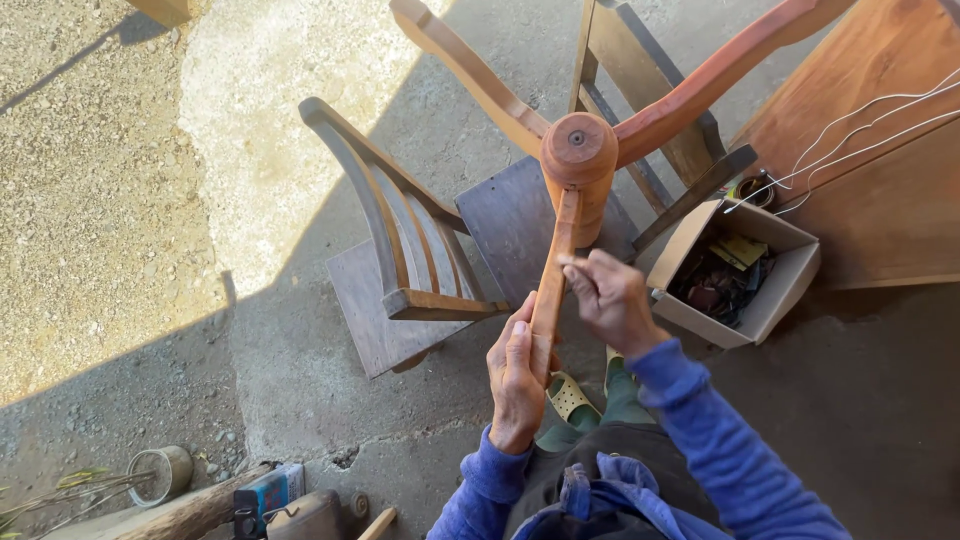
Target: The person sands a wooden chair leg using a piece of sandpaper. The chair is positioned upside down on another chair for stability. The person holds the leg with one hand and rubs the sandpaper along the surface with the other hand, focusing on smoothing the wood.
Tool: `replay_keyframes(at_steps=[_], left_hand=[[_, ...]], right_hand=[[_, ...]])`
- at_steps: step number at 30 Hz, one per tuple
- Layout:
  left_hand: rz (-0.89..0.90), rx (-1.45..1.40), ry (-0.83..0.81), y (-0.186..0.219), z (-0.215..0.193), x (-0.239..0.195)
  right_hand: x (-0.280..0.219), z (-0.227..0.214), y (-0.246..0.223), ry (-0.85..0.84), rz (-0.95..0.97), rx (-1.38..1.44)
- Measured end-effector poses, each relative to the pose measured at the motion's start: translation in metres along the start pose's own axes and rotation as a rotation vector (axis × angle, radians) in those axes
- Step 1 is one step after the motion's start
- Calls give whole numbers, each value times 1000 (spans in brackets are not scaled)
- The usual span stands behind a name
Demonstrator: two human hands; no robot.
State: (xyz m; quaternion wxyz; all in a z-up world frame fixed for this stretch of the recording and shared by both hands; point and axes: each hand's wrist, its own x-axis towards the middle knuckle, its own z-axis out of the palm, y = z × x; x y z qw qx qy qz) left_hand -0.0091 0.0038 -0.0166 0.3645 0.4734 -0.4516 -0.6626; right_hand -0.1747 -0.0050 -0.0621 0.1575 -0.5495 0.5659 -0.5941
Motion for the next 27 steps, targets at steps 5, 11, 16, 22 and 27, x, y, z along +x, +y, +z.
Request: replay_keyframes(at_steps=[5, 11, 16, 22, 27], left_hand=[[11, 47, -7, -4, 0, 2], [13, -39, -25, -2, 1, -2], [0, 8, -22, 7, 4, -3], [-20, 33, -5, 10, 6, -2], [-44, 43, -3, 10, 3, -6]], right_hand=[[-4, 2, 8, -17, 61, 1], [-40, 10, -49, 25, 68, 117], [-15, 29, 18, 216, 148, 74], [-49, 17, -39, 166, 179, 151], [-44, 29, -11, 217, 211, 174]])
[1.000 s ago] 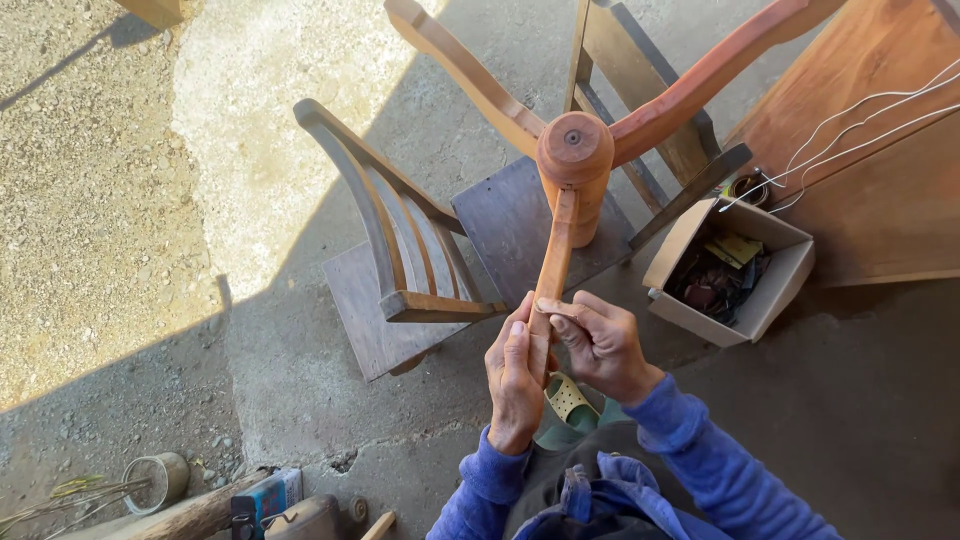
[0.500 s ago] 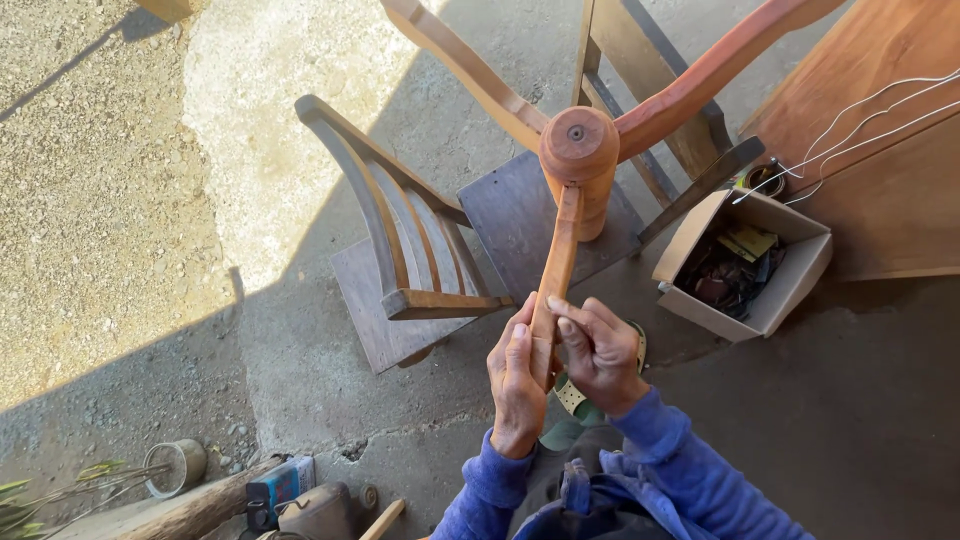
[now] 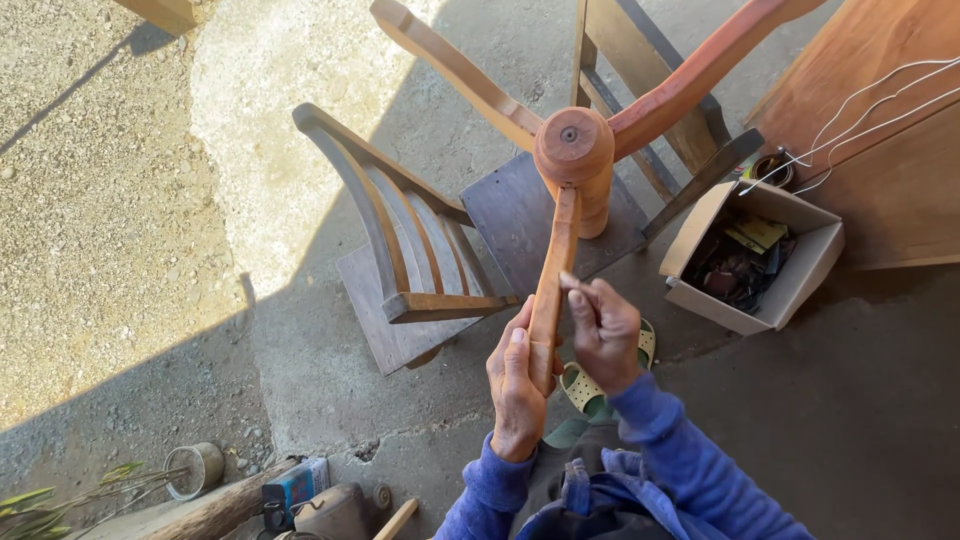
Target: The person sands a wooden chair leg using a piece of sandpaper. The chair is positioned upside down on another chair for stability. The person holds the leg with one hand and rubs the sandpaper along the surface with the other hand, focusing on smoothing the wood.
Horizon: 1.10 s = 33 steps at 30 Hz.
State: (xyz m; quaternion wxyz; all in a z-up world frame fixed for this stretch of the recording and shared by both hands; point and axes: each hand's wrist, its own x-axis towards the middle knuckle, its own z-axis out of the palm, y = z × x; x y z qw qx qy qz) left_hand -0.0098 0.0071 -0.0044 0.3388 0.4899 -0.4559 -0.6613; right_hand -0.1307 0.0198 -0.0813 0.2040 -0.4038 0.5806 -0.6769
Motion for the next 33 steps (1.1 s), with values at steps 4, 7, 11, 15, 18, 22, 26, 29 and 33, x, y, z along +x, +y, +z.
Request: replay_keyframes(at_steps=[4, 7, 11, 15, 18, 22, 26, 29, 33], left_hand=[[-2, -8, -9, 2, 1, 2], [1, 10, -2, 2, 1, 3], [19, -2, -14, -9, -6, -1], [24, -10, -10, 4, 3, 1], [19, -8, -9, 4, 1, 2], [10, -26, -7, -4, 0, -2], [25, -21, -20, -1, 1, 1], [26, -3, -17, 3, 2, 2], [4, 2, -13, -1, 0, 2]], right_hand=[[13, 3, 16, 53, 57, 25], [-16, -7, -17, -10, 20, 30], [-32, -6, -36, -69, -29, 51], [-7, 2, -9, 5, -3, -10], [-3, 1, -18, 36, -11, -26], [-26, -5, -42, -28, -35, 6], [-9, 3, -7, 0, 25, 5], [19, 9, 20, 53, 35, 3], [8, -1, -3, 28, 20, 15]])
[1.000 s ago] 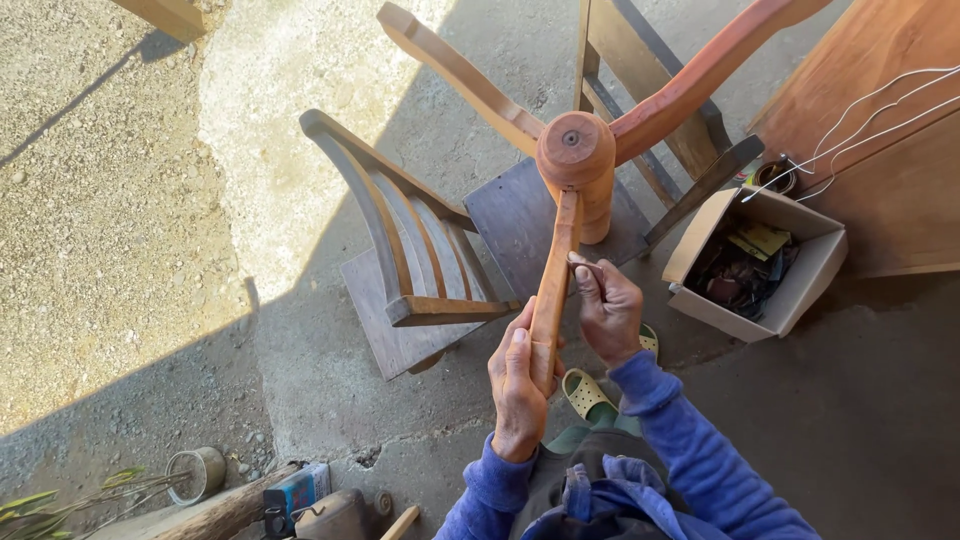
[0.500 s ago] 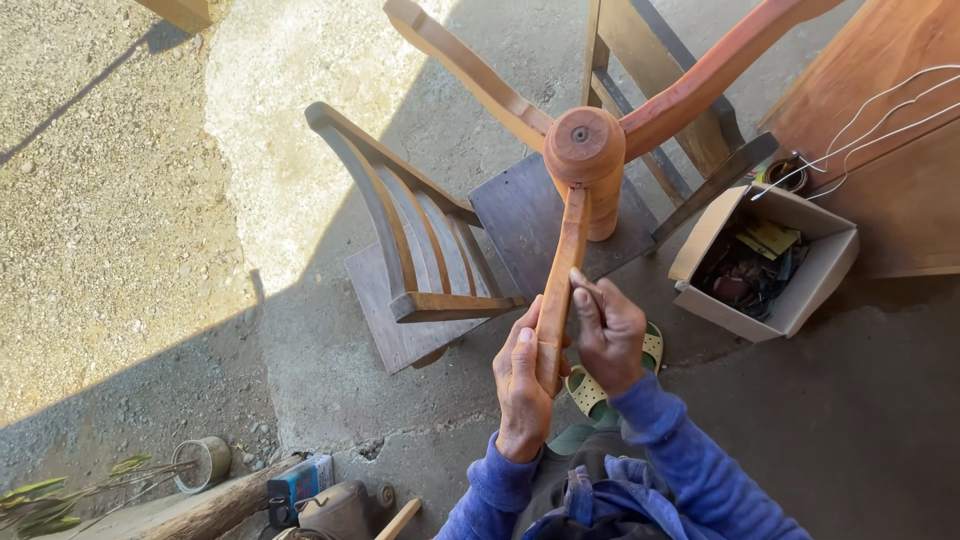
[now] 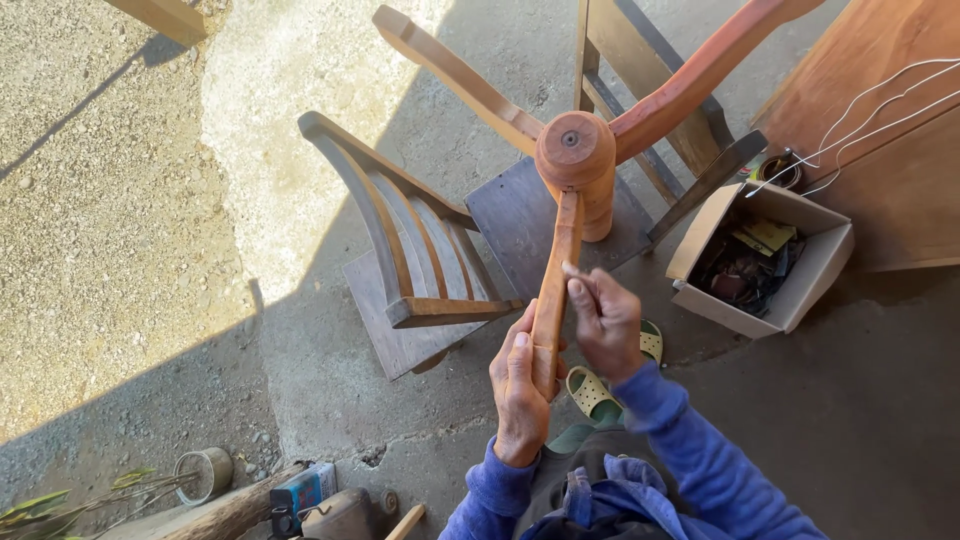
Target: The person sands a wooden chair leg using a piece of sandpaper. The chair is positioned upside down on another chair for stability. The person holds the leg with one hand and rubs the sandpaper along the surface with the other hand, focusing on smoothing the wood.
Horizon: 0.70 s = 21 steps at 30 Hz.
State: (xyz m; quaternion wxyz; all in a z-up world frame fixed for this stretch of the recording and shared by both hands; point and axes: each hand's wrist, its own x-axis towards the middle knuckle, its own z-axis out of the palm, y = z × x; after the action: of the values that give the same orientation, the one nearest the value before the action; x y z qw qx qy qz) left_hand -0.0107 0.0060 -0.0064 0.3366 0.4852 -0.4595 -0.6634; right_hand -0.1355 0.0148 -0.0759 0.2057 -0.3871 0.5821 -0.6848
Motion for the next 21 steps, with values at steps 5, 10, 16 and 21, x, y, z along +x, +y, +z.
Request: replay_keyframes(at_steps=[5, 10, 16, 21], left_hand=[[13, -7, 1, -1, -1, -1], [-5, 4, 4, 6, 3, 1], [15, -16, -4, -6, -1, 0], [-14, -31, 2, 2, 1, -2]], right_hand=[[-25, -3, -26, -81, -66, 13], [22, 9, 30, 13, 6, 4], [-12, -5, -9, -73, 18, -42], [-17, -4, -24, -75, -82, -46]])
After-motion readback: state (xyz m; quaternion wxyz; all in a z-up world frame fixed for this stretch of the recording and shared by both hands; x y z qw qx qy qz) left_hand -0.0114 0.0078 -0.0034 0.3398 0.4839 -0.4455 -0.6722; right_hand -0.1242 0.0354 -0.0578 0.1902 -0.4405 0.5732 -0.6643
